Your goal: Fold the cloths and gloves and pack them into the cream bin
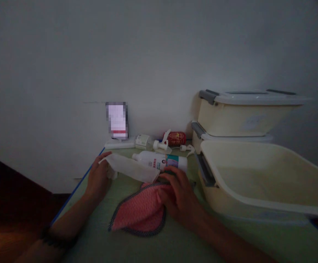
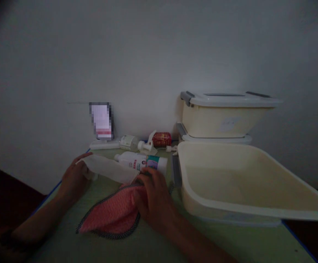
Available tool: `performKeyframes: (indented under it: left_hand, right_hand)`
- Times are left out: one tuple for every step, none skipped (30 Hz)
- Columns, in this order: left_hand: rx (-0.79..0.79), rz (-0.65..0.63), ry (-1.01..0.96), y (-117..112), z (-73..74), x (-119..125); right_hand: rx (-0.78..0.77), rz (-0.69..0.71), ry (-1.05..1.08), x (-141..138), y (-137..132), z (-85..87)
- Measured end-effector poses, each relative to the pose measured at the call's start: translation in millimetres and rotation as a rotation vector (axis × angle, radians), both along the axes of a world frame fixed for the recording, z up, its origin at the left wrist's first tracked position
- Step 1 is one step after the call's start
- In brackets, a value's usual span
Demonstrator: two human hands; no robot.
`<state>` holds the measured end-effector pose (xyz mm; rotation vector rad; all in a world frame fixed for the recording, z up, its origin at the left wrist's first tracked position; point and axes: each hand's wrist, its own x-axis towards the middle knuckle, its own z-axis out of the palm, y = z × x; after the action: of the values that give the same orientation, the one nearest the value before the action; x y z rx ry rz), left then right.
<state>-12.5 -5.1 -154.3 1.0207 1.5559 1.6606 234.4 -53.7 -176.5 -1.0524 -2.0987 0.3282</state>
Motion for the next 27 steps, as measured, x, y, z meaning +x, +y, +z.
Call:
performKeyframes:
  left_hand:
    - [0.0,-0.041,0.012,-2,-0.7,2]
    - [0.017,-0.091,0.034,-5,-1.0,3]
    - [0.063,-0.145,0.083,-9,-0.8,4]
    - [0.14,-0.198,0.166,-12,-0.1,5]
    - [0.234,-0.25,0.278,-17,1.0,6]
    - [0.33,-0.299,0.414,-21,2.2,6]
    - [0.412,-0.337,0.56,-24,3.3,7]
    - [0.466,-0.363,0.694,-27,4.1,8]
    - [0.488,-0.377,0.797,-30,4.4,9]
    - [0.492,-0.391,0.882,-31,4.0,11]
    - [0.485,-0.403,0.949,-32,2.8,13]
    - [0.466,-0.413,0.997,-32,0.9,15]
    - [0.433,-0.427,1.024,-31,-1.6,17]
    - [0.388,-0.445,1.038,-30,-4.6,19]
    - [0.333,-0.461,1.038,-28,-7.8,20]
    - [0.275,-0.48,1.03,-27,-11.0,20]
    - [0.219,-0.505,1.02,-25,-13.9,19]
    - [0.171,-0.539,1.016,-24,-16.4,18]
    - [0.134,-0.575,1.02,-22,-18.3,17]
    - [0.112,-0.604,1.028,-21,-19.5,15]
    - [0.104,-0.628,1.04,-20,-19.9,14]
    - [0.105,-0.642,1.051,-19,-19.8,12]
    - [0.113,-0.647,1.061,-19,-19.4,11]
    - [0.125,-0.643,1.07,-18,-18.6,11]
    - [0.137,-0.636,1.081,-18,-17.9,11]
    - [0.147,-0.627,1.093,-18,-17.2,12]
    - [0.155,-0.618,1.105,-18,-16.6,12]
  right_hand:
    - [0.007,-0.004,-0.013,0,0,0.1]
    - [0.016,-0.008,-0.024,1,0,0.4]
    - [0.026,-0.013,-0.035,1,1,0.7]
    - [0.033,-0.02,-0.046,2,1,1.1]
    - [0.037,-0.028,-0.057,2,1,1.6]
    - [0.04,-0.035,-0.067,3,1,2.0]
    - [0.042,-0.042,-0.075,4,2,2.3]
    - [0.047,-0.048,-0.08,4,2,2.5]
    - [0.056,-0.052,-0.085,5,2,2.7]
    - [0.067,-0.057,-0.091,5,3,2.9]
    - [0.079,-0.061,-0.1,6,2,3.0]
    - [0.091,-0.067,-0.111,5,2,3.1]
    - [0.102,-0.072,-0.123,5,2,3.2]
    - [0.111,-0.076,-0.135,4,1,3.2]
    - [0.119,-0.079,-0.147,4,1,3.1]
    - [0.123,-0.083,-0.158,3,1,2.9]
    - [0.125,-0.083,-0.169,2,1,2.6]
    - [0.125,-0.083,-0.18,2,1,2.3]
    - [0.123,-0.081,-0.192,1,1,1.9]
    - [0.12,-0.079,-0.203,1,1,1.6]
    - [0.118,-0.077,-0.213,1,2,1.3]
    - [0.113,-0.075,-0.221,1,2,1.2]
    - [0.107,-0.073,-0.229,0,1,1.2]
    - [0.1,-0.074,-0.235,0,1,1.2]
    - [0.092,-0.074,-0.24,0,1,1.3]
    - [0.086,-0.075,-0.242,0,0,1.4]
    - [0.081,-0.076,-0.243,-1,0,1.4]
